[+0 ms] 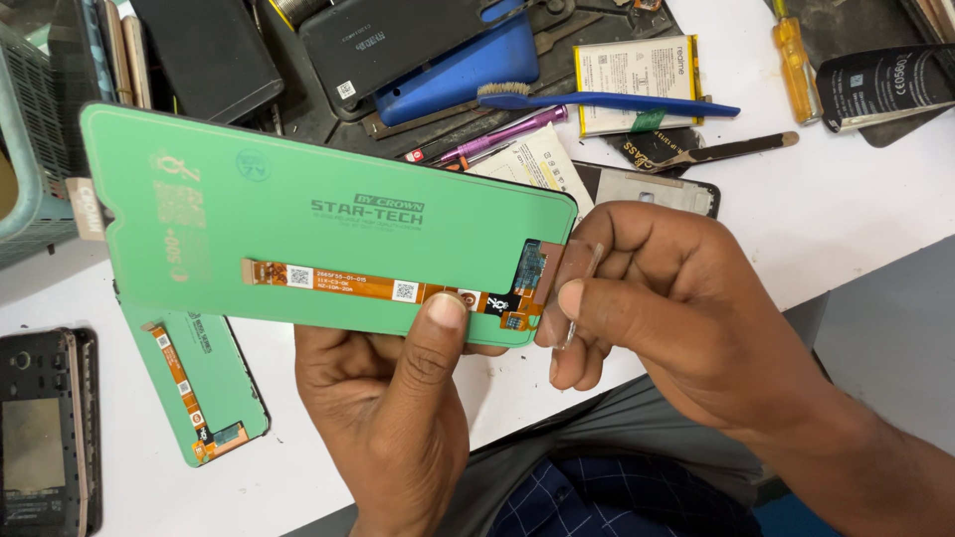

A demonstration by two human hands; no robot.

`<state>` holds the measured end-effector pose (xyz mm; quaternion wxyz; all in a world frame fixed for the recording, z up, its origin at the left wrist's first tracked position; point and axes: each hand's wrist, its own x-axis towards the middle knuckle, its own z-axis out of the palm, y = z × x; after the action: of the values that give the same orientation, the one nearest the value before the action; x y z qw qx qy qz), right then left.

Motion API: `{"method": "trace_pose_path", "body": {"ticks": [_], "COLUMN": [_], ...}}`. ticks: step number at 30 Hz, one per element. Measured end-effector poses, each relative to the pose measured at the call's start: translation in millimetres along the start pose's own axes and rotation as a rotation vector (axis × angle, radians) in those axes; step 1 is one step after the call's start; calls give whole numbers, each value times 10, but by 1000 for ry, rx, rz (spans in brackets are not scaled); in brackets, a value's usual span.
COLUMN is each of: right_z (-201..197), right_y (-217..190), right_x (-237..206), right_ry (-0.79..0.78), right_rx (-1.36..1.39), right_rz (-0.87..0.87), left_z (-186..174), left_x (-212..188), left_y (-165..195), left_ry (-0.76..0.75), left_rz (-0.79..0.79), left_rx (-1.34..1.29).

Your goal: The person uses tweezers to lift and reposition a flexible ribbon cable on a green smartphone display module. They then apply a small piece of clear adhesive tape over the cable to secure it in place. The work is performed on a cluttered workbench with various tools and phone parts visible.

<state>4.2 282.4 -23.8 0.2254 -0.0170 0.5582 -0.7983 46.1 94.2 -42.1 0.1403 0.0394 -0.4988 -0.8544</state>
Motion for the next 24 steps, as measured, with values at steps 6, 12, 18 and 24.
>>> {"method": "trace_pose_path", "body": {"ticks": [6,12,18,24], "right_z": [-6,7,6,2], "right_y": [-6,-19,-18,10], "right_x": [0,-2,16,27], "right_ry": [-9,6,-9,-20], "right_rx": [34,-12,-13,-26], "right_rz": [14,-5,-16,-41], "left_z": [10,15,20,9], "left_x": [-14,-9,-1,-4], "left_y": [-8,13,10,-11], "left_ry": [2,13,8,16], "left_rz": [6,-1,12,-9], "left_rx": [-13,14,15,1]}}
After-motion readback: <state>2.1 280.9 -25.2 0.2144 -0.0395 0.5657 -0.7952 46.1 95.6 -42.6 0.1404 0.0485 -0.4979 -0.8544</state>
